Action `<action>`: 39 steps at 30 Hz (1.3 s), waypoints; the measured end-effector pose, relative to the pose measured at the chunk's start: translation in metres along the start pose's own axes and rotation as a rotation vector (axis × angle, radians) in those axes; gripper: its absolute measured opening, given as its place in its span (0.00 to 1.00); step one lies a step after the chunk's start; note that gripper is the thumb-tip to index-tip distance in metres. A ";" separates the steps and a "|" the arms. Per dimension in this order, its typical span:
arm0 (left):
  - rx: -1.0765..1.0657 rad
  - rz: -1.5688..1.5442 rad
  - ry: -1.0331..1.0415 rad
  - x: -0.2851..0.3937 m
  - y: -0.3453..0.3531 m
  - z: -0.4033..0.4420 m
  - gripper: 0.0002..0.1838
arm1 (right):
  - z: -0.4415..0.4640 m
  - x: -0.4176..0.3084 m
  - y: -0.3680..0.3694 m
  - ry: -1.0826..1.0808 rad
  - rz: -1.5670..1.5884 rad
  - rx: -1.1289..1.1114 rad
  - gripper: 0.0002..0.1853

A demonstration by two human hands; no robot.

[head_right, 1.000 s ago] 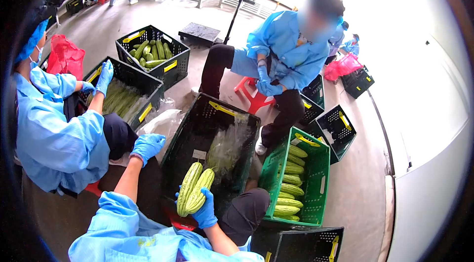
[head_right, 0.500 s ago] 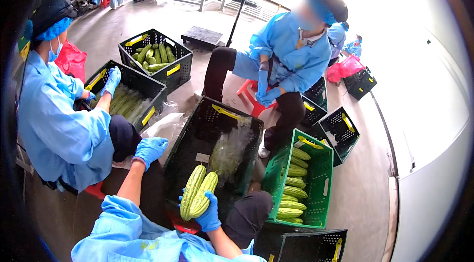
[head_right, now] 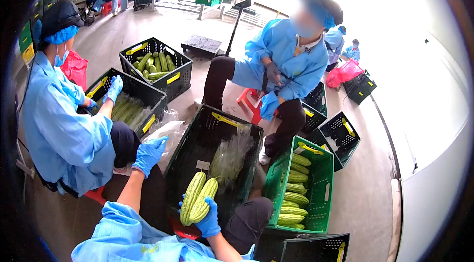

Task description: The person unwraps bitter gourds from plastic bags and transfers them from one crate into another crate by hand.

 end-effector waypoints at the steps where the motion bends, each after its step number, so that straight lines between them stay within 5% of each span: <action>1: 0.007 -0.023 -0.005 0.000 -0.001 -0.001 0.14 | 0.000 0.000 0.000 0.000 0.000 0.001 0.44; 22: -0.348 0.038 -0.146 0.005 0.003 -0.004 0.27 | 0.000 0.004 -0.009 0.000 -0.035 0.054 0.46; 33: 0.016 -0.058 0.001 0.001 -0.032 -0.014 0.34 | -0.003 0.006 -0.009 -0.047 -0.164 0.137 0.47; 38: -0.100 -0.042 -0.182 -0.018 -0.046 -0.020 0.40 | -0.001 0.005 -0.016 -0.018 -0.132 0.086 0.49; 39: 0.023 -0.038 -0.099 -0.012 -0.058 -0.020 0.40 | 0.000 0.005 -0.019 -0.015 -0.117 0.073 0.49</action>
Point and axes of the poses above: each hand's wrist, its own z-axis towards the middle knuckle, its own y-axis out of the palm, x = y × z, the point moved 8 cm from there along z, towards the middle knuckle, and after that the axes turned 13 degrees about -x, right-handed, at the moved point
